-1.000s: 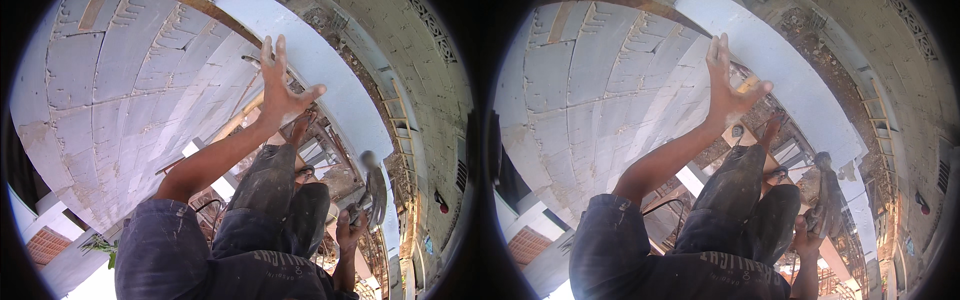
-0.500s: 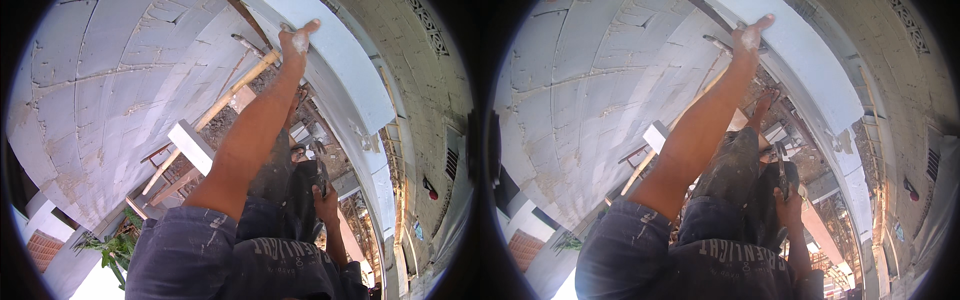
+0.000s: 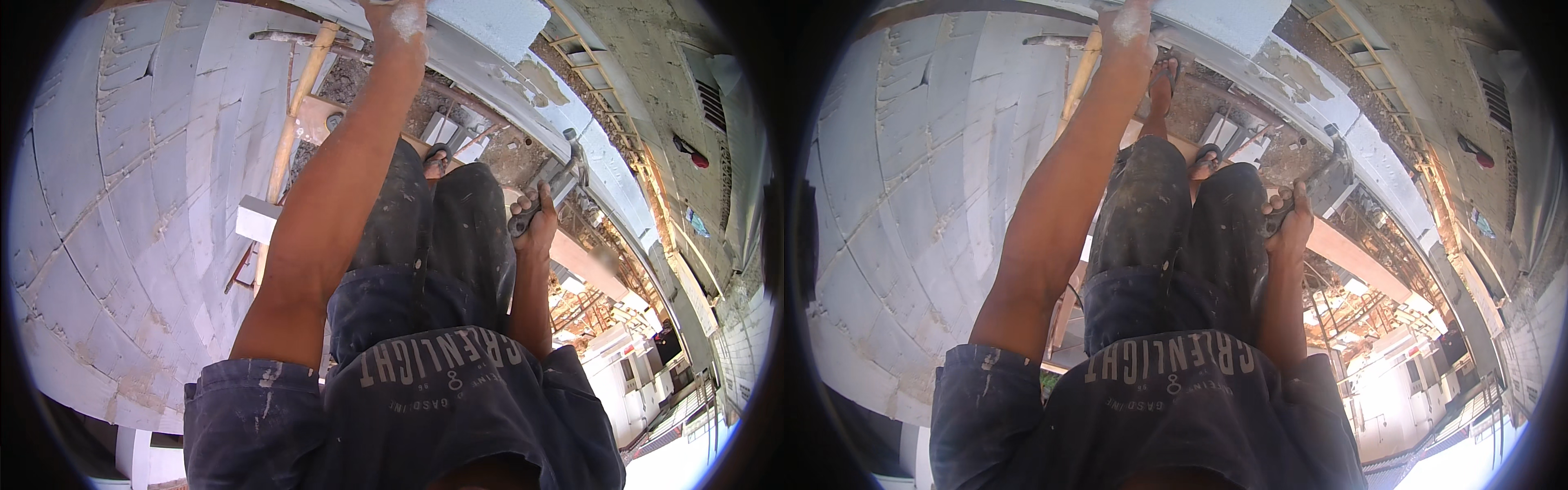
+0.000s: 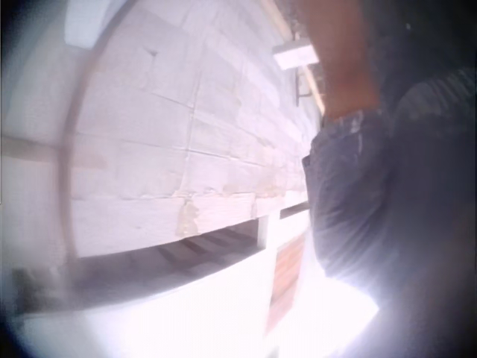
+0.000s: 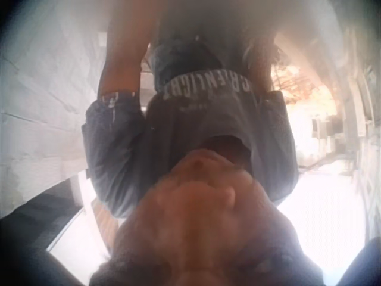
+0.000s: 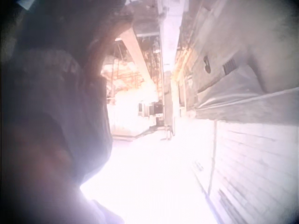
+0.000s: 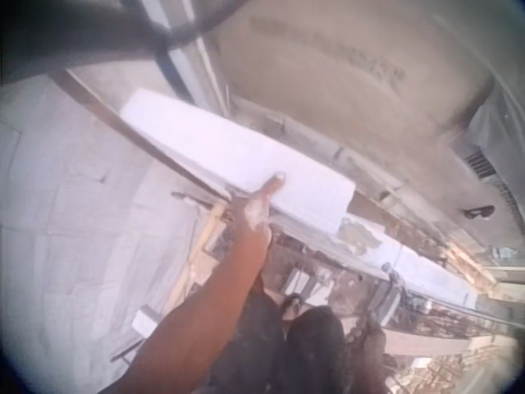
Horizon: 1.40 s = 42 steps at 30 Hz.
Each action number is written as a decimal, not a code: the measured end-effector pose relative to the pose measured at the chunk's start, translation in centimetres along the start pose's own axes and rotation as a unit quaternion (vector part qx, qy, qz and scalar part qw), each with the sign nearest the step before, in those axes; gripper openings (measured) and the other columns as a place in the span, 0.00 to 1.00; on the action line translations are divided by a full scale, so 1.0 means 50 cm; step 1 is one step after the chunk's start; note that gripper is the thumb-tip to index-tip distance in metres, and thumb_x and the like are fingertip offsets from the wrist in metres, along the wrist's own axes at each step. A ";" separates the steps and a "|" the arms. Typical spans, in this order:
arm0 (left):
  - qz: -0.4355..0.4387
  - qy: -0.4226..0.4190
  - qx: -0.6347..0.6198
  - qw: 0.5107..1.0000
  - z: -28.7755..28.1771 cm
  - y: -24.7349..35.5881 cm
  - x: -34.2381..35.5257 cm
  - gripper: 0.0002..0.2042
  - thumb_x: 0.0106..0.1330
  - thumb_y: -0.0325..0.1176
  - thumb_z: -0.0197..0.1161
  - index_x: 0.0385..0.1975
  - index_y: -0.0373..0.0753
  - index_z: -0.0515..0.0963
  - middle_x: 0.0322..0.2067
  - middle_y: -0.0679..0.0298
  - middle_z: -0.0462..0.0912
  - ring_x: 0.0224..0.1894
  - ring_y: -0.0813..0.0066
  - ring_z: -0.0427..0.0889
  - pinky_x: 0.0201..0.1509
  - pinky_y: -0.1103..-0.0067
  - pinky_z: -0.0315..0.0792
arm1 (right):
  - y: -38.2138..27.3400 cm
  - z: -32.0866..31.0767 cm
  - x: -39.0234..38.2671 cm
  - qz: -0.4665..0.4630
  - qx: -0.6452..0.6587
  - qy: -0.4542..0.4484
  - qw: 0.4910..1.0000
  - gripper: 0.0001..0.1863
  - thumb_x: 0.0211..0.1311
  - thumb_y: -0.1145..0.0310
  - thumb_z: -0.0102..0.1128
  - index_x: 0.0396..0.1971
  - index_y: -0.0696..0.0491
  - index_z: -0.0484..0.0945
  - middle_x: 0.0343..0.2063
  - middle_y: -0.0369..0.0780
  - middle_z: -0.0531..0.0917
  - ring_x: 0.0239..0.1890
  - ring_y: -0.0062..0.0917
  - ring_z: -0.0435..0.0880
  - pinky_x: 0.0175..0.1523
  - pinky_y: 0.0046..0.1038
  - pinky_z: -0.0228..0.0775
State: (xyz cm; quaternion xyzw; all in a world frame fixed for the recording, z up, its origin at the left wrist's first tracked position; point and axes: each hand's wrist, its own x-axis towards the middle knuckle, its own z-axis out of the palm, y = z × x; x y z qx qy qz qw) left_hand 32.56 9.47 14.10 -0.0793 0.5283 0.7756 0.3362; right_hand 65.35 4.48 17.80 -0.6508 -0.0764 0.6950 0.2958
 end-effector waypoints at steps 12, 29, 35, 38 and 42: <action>-0.033 0.060 0.093 0.993 0.021 0.025 -0.031 0.44 0.47 0.26 0.77 0.67 0.36 0.59 0.55 0.57 0.76 0.55 0.60 0.76 0.52 0.64 0.75 | 0.030 0.133 0.011 0.038 -0.280 -0.089 0.955 0.08 0.68 0.66 0.52 0.35 0.56 0.71 0.19 0.35 0.72 0.15 0.18 0.71 0.16 0.24 0.68; -0.103 0.085 0.020 0.991 0.040 0.030 -0.035 0.68 0.41 0.25 0.78 0.72 0.44 0.24 0.70 0.50 0.52 0.70 0.52 0.56 0.67 0.47 0.57 | -0.061 0.222 -0.065 -0.443 -0.589 -0.123 0.664 0.17 0.70 0.62 0.55 0.44 0.63 0.70 0.18 0.39 0.74 0.22 0.22 0.75 0.27 0.27 0.65; -0.071 0.054 0.042 0.995 -0.002 0.026 -0.029 0.67 0.42 0.31 0.80 0.71 0.36 0.24 0.70 0.46 0.51 0.71 0.50 0.54 0.71 0.54 0.49 | -0.047 0.214 -0.091 -0.370 -0.545 -0.153 0.737 0.18 0.69 0.57 0.55 0.42 0.60 0.73 0.23 0.43 0.76 0.28 0.33 0.75 0.33 0.32 0.67; -0.105 0.082 0.042 0.990 0.001 0.063 -0.034 0.66 0.45 0.38 0.80 0.72 0.37 0.26 0.71 0.45 0.49 0.72 0.52 0.52 0.74 0.56 0.45 | -0.052 0.159 -0.093 -0.350 -0.515 -0.145 0.769 0.21 0.68 0.55 0.58 0.44 0.60 0.75 0.25 0.41 0.79 0.30 0.26 0.78 0.37 0.30 0.69; -0.084 0.085 0.019 0.993 -0.021 0.104 -0.025 0.64 0.47 0.48 0.78 0.73 0.35 0.31 0.70 0.41 0.51 0.72 0.49 0.52 0.74 0.58 0.46 | -0.058 0.132 -0.106 -0.380 -0.504 -0.157 0.760 0.22 0.65 0.55 0.62 0.45 0.60 0.78 0.27 0.40 0.82 0.33 0.22 0.78 0.40 0.29 0.71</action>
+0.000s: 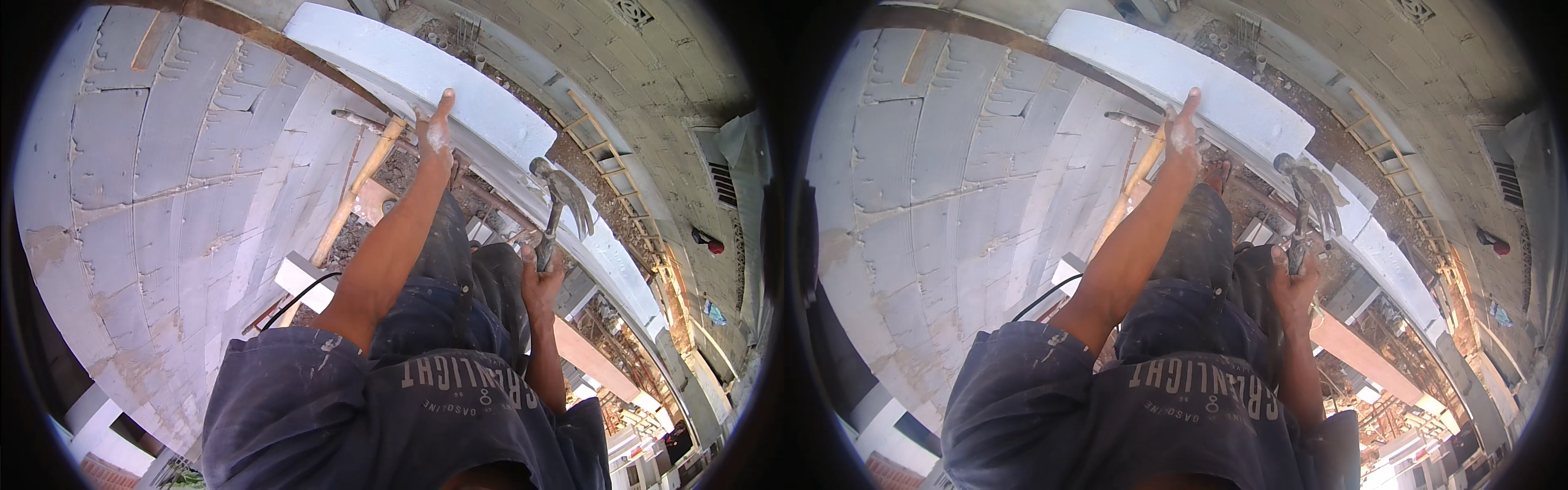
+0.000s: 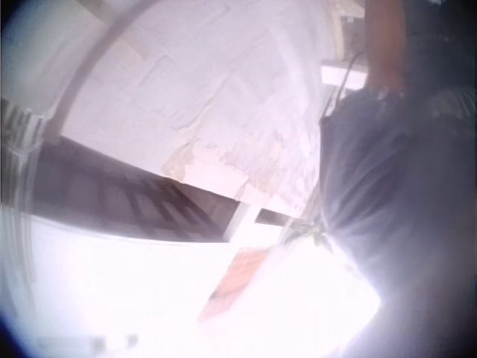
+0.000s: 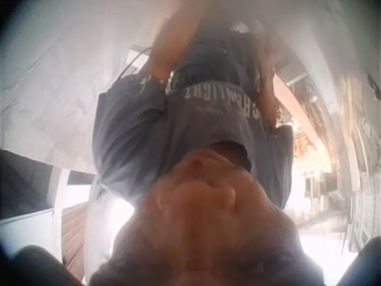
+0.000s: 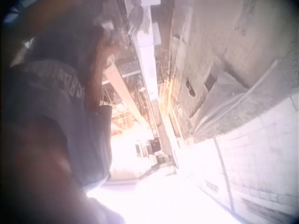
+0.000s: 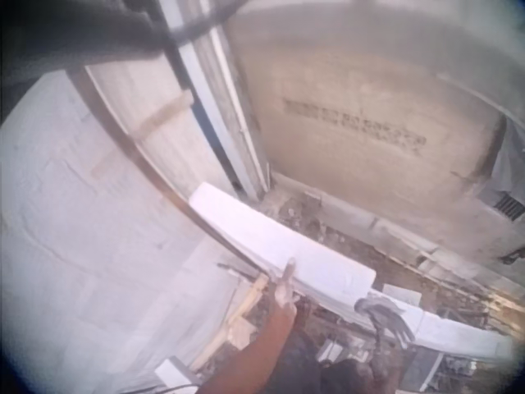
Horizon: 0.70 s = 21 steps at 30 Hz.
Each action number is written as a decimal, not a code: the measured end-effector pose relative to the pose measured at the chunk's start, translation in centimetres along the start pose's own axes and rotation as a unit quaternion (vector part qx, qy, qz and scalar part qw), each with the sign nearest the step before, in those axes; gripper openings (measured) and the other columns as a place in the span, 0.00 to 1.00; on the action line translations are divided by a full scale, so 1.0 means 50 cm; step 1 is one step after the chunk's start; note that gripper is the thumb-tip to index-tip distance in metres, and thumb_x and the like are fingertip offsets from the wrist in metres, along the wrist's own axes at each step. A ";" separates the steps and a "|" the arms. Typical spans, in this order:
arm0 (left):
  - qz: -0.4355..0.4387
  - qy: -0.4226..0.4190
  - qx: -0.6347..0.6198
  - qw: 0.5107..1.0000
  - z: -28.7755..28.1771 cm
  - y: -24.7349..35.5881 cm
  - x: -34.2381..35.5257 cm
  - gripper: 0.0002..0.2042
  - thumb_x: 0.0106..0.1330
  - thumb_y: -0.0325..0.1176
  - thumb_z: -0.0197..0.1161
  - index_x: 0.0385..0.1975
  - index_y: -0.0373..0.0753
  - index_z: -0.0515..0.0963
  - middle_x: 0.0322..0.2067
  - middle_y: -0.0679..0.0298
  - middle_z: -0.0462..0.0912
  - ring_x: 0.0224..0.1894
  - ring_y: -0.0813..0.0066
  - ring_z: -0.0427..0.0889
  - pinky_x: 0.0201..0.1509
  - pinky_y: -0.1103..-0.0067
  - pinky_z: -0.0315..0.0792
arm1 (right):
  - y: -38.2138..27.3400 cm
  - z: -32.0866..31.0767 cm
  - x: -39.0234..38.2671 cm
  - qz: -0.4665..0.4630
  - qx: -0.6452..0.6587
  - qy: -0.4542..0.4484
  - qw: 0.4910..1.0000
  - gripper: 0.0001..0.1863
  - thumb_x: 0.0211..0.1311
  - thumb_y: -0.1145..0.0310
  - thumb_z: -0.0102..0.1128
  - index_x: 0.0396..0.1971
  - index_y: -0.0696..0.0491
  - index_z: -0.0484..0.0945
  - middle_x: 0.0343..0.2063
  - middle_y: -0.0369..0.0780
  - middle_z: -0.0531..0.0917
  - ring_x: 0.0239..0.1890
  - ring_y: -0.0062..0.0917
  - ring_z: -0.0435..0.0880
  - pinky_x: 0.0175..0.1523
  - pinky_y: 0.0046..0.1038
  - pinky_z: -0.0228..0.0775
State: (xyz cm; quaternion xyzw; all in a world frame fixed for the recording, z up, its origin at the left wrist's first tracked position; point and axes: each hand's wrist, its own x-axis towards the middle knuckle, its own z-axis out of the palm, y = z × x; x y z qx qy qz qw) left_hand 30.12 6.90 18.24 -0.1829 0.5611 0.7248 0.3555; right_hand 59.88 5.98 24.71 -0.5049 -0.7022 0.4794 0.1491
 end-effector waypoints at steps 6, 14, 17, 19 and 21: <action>0.019 0.077 0.023 0.997 0.016 0.057 0.068 0.60 0.49 0.41 0.78 0.73 0.37 0.34 0.69 0.43 0.54 0.70 0.44 0.55 0.67 0.46 0.52 | -0.007 0.022 -0.011 0.039 0.024 -0.027 0.999 0.20 0.67 0.55 0.61 0.38 0.62 0.77 0.26 0.35 0.77 0.31 0.19 0.71 0.39 0.26 0.67; 0.097 0.069 -0.024 0.993 -0.012 0.077 0.127 0.53 0.50 0.27 0.75 0.71 0.29 0.42 0.62 0.45 0.67 0.63 0.53 0.67 0.69 0.61 0.56 | -0.023 0.046 0.011 0.041 0.044 -0.059 0.996 0.21 0.65 0.57 0.62 0.38 0.63 0.77 0.24 0.40 0.80 0.30 0.21 0.74 0.35 0.29 0.68; 0.093 0.083 -0.026 0.992 -0.003 0.084 0.126 0.49 0.48 0.20 0.74 0.69 0.24 0.47 0.57 0.48 0.72 0.57 0.59 0.73 0.65 0.70 0.62 | -0.019 0.031 0.015 0.019 0.025 -0.064 0.997 0.21 0.64 0.56 0.62 0.38 0.63 0.77 0.24 0.40 0.80 0.30 0.23 0.76 0.37 0.30 0.69; 0.090 0.076 -0.014 0.993 -0.006 0.090 0.127 0.49 0.48 0.19 0.74 0.68 0.23 0.47 0.57 0.49 0.72 0.57 0.60 0.73 0.65 0.72 0.62 | -0.026 0.004 0.013 -0.009 -0.013 -0.083 0.996 0.21 0.64 0.55 0.62 0.38 0.63 0.77 0.25 0.40 0.81 0.30 0.24 0.77 0.38 0.30 0.70; 0.105 0.038 -0.002 0.994 -0.030 0.090 0.144 0.50 0.50 0.25 0.74 0.69 0.24 0.45 0.60 0.47 0.69 0.61 0.57 0.69 0.68 0.69 0.58 | 0.000 -0.025 -0.004 0.015 -0.042 -0.132 0.990 0.22 0.63 0.54 0.63 0.38 0.63 0.77 0.24 0.40 0.81 0.28 0.26 0.78 0.37 0.31 0.70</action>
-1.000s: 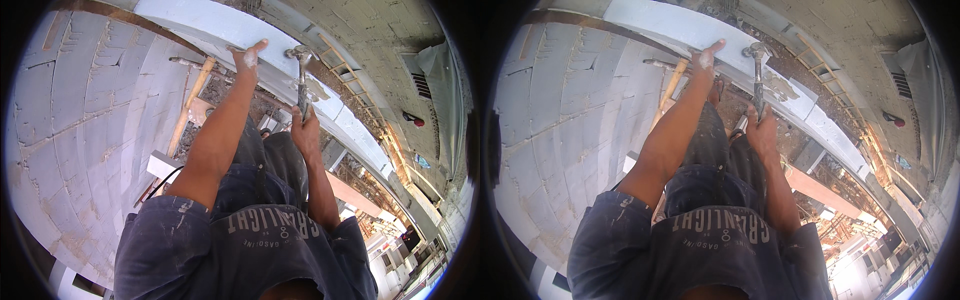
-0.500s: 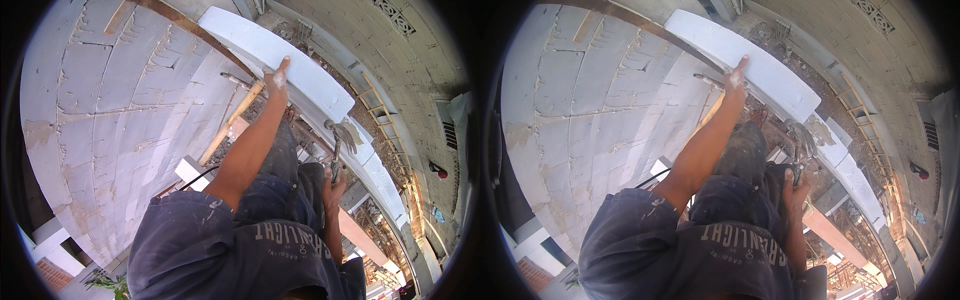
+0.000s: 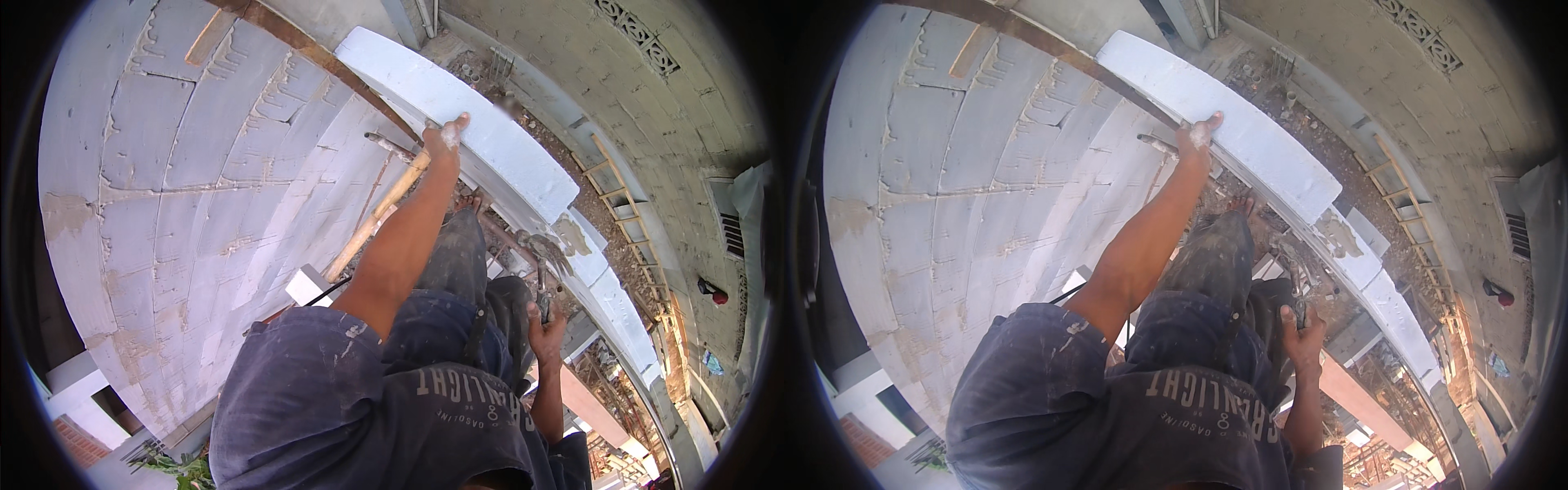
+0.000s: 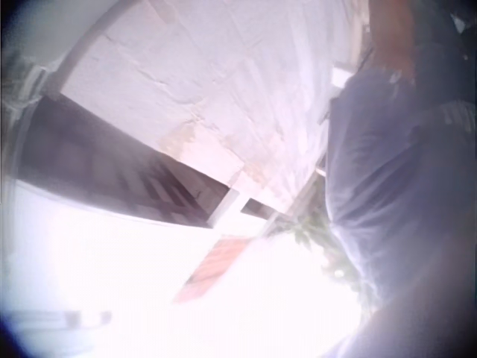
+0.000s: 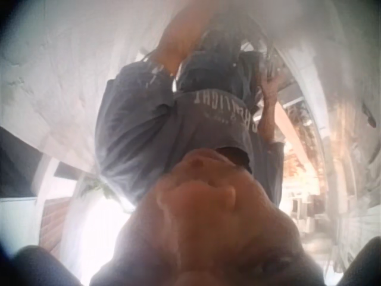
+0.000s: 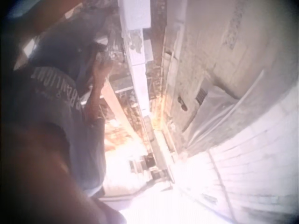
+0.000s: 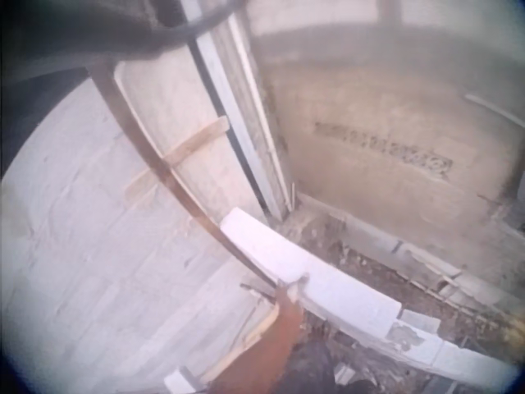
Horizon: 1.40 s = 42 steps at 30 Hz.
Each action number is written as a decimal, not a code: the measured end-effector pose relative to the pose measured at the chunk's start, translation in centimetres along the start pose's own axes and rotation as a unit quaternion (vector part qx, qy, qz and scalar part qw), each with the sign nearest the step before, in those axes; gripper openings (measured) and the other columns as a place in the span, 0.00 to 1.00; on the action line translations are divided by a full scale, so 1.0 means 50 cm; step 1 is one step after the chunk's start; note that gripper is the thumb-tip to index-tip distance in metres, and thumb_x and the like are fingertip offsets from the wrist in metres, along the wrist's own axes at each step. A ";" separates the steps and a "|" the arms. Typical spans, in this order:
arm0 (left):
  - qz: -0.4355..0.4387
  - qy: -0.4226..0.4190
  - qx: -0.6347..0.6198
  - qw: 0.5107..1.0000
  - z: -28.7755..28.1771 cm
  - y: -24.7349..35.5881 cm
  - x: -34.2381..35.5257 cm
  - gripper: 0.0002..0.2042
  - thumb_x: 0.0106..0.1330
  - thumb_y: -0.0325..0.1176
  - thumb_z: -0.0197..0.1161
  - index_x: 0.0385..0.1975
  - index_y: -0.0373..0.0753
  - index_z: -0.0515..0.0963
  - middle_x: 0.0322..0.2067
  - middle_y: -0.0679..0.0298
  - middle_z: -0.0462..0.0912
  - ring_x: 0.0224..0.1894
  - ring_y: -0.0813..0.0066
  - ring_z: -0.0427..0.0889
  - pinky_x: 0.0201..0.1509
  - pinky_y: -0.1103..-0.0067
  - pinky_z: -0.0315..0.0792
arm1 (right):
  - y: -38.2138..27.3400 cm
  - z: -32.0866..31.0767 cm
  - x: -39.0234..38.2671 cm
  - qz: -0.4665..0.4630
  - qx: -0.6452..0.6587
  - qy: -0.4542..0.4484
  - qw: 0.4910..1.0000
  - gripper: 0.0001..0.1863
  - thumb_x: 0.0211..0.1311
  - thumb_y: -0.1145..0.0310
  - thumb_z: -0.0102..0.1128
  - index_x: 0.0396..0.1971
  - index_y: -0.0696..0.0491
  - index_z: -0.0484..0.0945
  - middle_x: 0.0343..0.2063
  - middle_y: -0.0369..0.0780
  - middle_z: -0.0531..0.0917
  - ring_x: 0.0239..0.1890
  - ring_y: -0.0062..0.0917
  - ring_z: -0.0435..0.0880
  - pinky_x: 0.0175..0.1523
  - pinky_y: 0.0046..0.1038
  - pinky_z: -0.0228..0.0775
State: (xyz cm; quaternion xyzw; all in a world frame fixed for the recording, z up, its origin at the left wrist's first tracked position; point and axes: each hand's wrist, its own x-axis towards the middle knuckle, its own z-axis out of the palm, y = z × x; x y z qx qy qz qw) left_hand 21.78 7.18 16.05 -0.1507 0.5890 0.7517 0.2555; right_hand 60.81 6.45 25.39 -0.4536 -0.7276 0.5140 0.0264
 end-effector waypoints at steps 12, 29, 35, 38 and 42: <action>0.011 0.036 0.058 0.998 0.000 0.040 0.013 0.31 0.50 0.26 0.75 0.56 0.30 0.71 0.49 0.57 0.79 0.49 0.63 0.78 0.53 0.70 0.72 | 0.173 0.031 0.018 0.306 0.690 0.130 0.642 0.18 0.75 0.51 0.41 0.36 0.50 0.70 0.15 0.33 0.68 0.15 0.19 0.71 0.16 0.23 0.65; 0.078 0.001 0.114 0.990 -0.022 0.019 0.052 0.30 0.50 0.24 0.75 0.56 0.28 0.72 0.49 0.55 0.80 0.50 0.64 0.78 0.57 0.74 0.70 | 0.201 0.027 -0.002 0.378 0.395 0.131 0.827 0.19 0.72 0.52 0.47 0.28 0.51 0.70 0.12 0.33 0.68 0.10 0.20 0.69 0.14 0.24 0.66; 0.310 0.242 0.432 0.811 0.003 0.094 0.038 0.36 0.54 0.40 0.72 0.61 0.31 0.67 0.54 0.44 0.74 0.60 0.48 0.70 0.64 0.61 0.65 | 0.379 0.035 -0.275 0.419 0.240 0.133 0.866 0.20 0.68 0.53 0.53 0.24 0.54 0.72 0.12 0.36 0.71 0.10 0.22 0.70 0.16 0.28 0.64; 0.216 0.249 0.322 0.888 -0.011 0.198 0.094 0.30 0.56 0.44 0.70 0.56 0.33 0.74 0.60 0.45 0.69 0.62 0.45 0.66 0.64 0.59 0.62 | 0.474 0.112 -0.380 0.530 0.269 0.121 0.795 0.21 0.68 0.55 0.50 0.25 0.58 0.75 0.15 0.37 0.73 0.13 0.24 0.72 0.19 0.29 0.66; 0.414 0.086 0.573 0.702 -0.003 0.217 0.086 0.29 0.55 0.52 0.69 0.55 0.46 0.78 0.60 0.48 0.70 0.64 0.49 0.66 0.64 0.62 0.64 | 0.410 0.144 -0.394 0.524 0.218 0.087 0.819 0.21 0.67 0.54 0.51 0.25 0.57 0.75 0.16 0.37 0.74 0.15 0.24 0.73 0.22 0.30 0.66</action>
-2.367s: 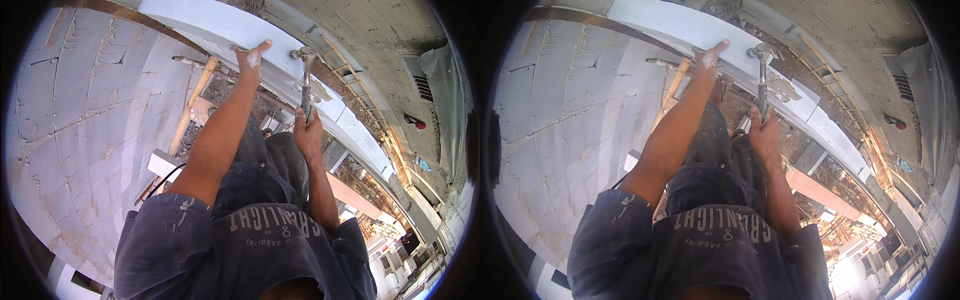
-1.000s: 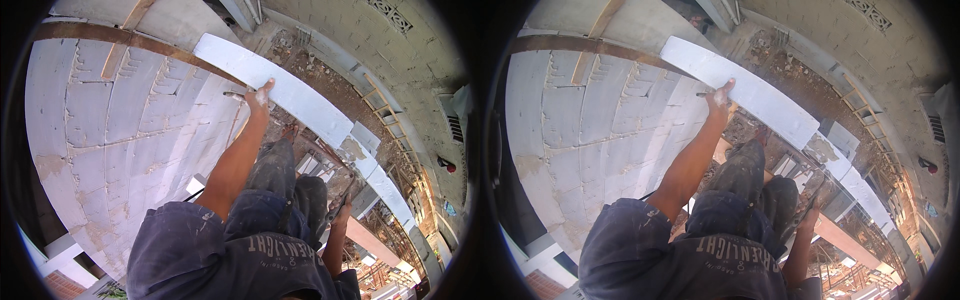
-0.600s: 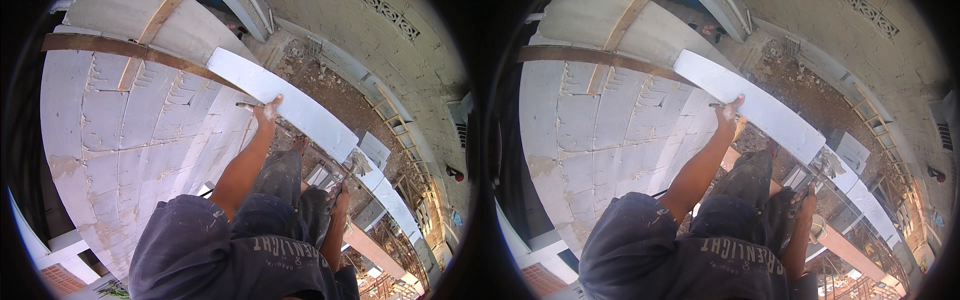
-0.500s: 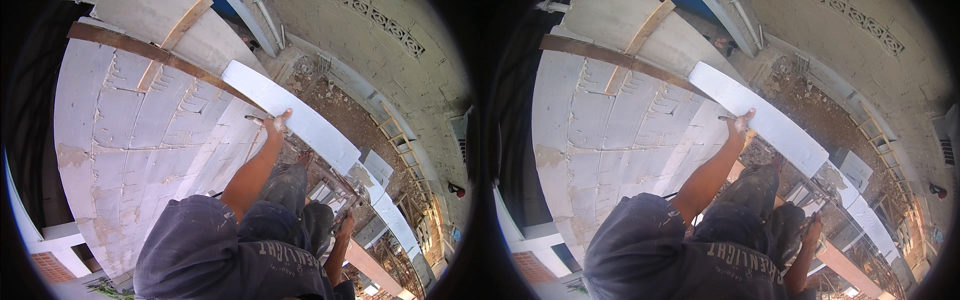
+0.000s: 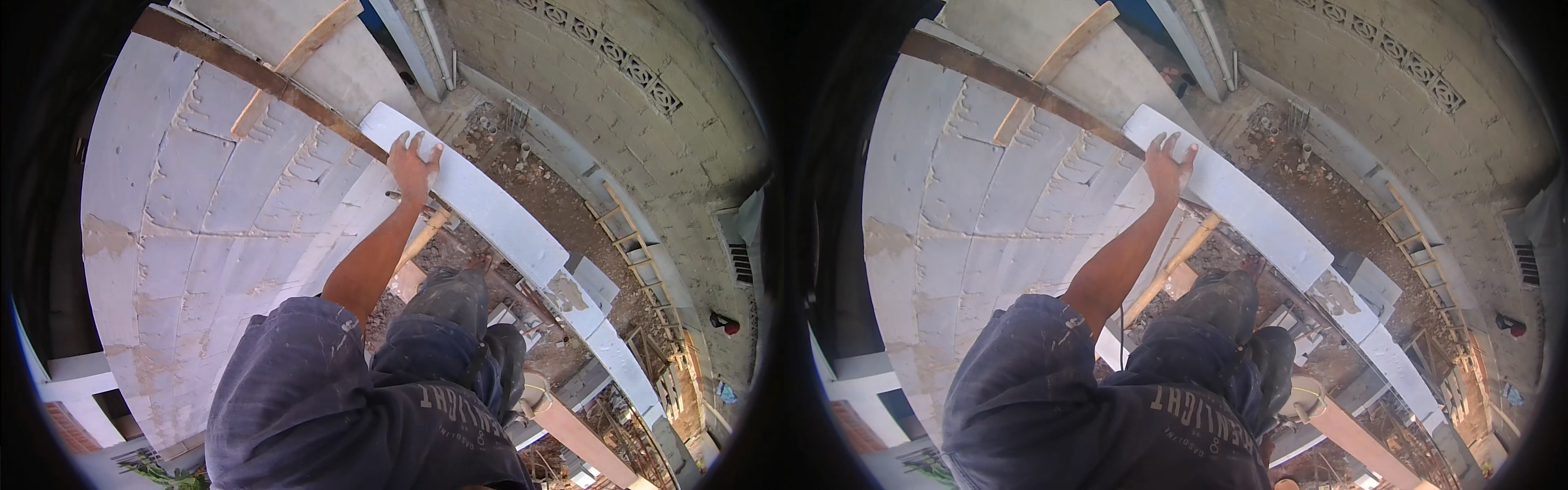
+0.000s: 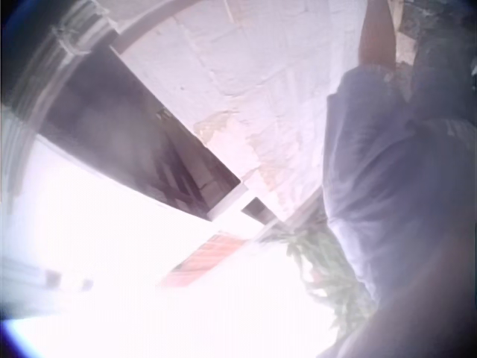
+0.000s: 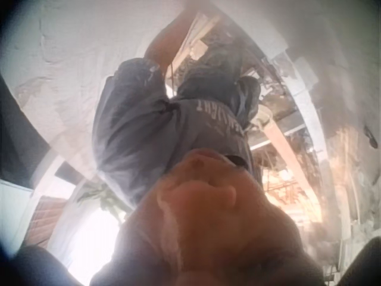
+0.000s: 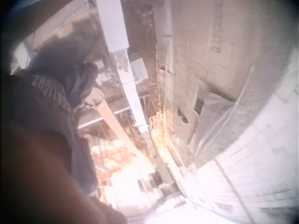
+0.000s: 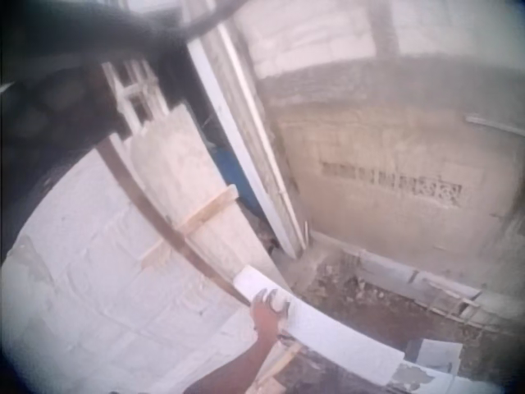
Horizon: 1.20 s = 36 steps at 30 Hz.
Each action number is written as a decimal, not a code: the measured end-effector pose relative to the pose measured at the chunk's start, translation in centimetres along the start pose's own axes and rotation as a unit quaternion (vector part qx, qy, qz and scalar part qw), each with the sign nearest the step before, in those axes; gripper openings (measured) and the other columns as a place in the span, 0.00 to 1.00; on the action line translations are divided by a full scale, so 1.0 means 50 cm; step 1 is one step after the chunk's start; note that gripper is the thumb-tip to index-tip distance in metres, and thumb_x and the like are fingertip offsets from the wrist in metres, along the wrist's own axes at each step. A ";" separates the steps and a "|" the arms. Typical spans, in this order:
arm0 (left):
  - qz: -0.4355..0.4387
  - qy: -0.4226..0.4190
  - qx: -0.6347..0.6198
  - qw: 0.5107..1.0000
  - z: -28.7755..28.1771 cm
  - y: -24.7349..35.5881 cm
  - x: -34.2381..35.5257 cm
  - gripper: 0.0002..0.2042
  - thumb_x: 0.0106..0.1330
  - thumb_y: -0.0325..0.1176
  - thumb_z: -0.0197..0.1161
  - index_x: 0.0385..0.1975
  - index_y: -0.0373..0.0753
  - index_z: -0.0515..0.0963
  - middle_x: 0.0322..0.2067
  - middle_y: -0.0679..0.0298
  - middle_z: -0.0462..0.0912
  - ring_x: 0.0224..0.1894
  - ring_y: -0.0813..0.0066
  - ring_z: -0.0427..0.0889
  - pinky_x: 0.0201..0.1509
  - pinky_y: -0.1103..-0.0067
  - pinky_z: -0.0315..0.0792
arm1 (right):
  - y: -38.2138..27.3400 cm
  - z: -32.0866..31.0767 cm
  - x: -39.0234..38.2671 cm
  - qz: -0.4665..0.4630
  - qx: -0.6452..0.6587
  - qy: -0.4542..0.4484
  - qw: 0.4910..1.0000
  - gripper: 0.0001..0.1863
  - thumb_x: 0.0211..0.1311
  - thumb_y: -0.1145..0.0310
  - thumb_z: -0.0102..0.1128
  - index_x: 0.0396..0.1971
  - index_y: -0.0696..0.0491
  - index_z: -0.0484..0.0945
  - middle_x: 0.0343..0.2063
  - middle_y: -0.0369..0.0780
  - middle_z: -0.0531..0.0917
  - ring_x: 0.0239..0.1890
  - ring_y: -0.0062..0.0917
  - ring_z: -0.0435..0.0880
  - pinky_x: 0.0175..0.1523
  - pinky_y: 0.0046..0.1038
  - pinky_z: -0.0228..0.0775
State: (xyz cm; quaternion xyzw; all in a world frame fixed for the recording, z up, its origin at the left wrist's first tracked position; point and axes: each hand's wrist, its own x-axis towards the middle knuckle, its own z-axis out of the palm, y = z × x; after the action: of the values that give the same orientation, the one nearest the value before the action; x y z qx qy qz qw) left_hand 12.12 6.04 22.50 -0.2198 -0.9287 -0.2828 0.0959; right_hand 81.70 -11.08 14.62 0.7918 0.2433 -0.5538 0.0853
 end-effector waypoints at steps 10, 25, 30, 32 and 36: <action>0.272 -0.488 0.141 0.817 0.027 0.072 -0.044 0.47 0.42 0.56 0.76 0.68 0.66 0.62 0.72 0.62 0.53 0.74 0.41 0.38 0.66 0.32 0.42 | -0.176 0.045 -0.049 -0.109 0.012 0.007 0.994 0.20 0.67 0.53 0.52 0.26 0.56 0.74 0.16 0.38 0.74 0.16 0.25 0.73 0.22 0.30 0.66; 0.259 -0.453 0.189 0.832 0.040 0.067 -0.038 0.49 0.38 0.60 0.76 0.67 0.68 0.61 0.71 0.68 0.56 0.74 0.47 0.44 0.70 0.38 0.44 | -0.472 0.197 -0.111 -0.099 0.516 -0.107 0.844 0.14 0.73 0.54 0.46 0.32 0.49 0.69 0.19 0.32 0.69 0.18 0.19 0.69 0.22 0.25 0.69; 0.277 -0.430 0.189 0.839 0.045 0.069 -0.044 0.49 0.39 0.59 0.76 0.67 0.66 0.62 0.71 0.69 0.57 0.74 0.48 0.44 0.70 0.39 0.46 | -0.616 0.334 -0.180 -0.077 0.477 -0.092 0.871 0.13 0.72 0.58 0.46 0.30 0.50 0.69 0.18 0.33 0.70 0.16 0.20 0.70 0.20 0.27 0.70; 0.284 -0.428 0.186 0.838 0.047 0.060 -0.036 0.48 0.39 0.59 0.77 0.67 0.65 0.63 0.71 0.68 0.57 0.74 0.48 0.44 0.70 0.40 0.47 | -0.633 0.342 -0.215 -0.098 0.345 -0.154 0.921 0.13 0.72 0.58 0.47 0.30 0.51 0.69 0.18 0.33 0.71 0.15 0.20 0.71 0.18 0.27 0.69; 0.298 -0.449 0.180 0.823 0.051 0.066 -0.035 0.50 0.38 0.61 0.76 0.68 0.63 0.62 0.72 0.67 0.56 0.74 0.47 0.44 0.69 0.41 0.49 | -0.521 0.247 -0.166 -0.080 0.398 -0.144 0.903 0.13 0.71 0.59 0.49 0.32 0.53 0.71 0.17 0.35 0.72 0.13 0.21 0.72 0.17 0.26 0.69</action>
State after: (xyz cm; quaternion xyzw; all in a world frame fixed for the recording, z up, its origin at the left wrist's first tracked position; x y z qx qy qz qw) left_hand 15.05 9.32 21.50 -0.5676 -0.7925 0.0613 -0.2144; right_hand 56.67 4.11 21.14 0.6496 0.0505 -0.7171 -0.2475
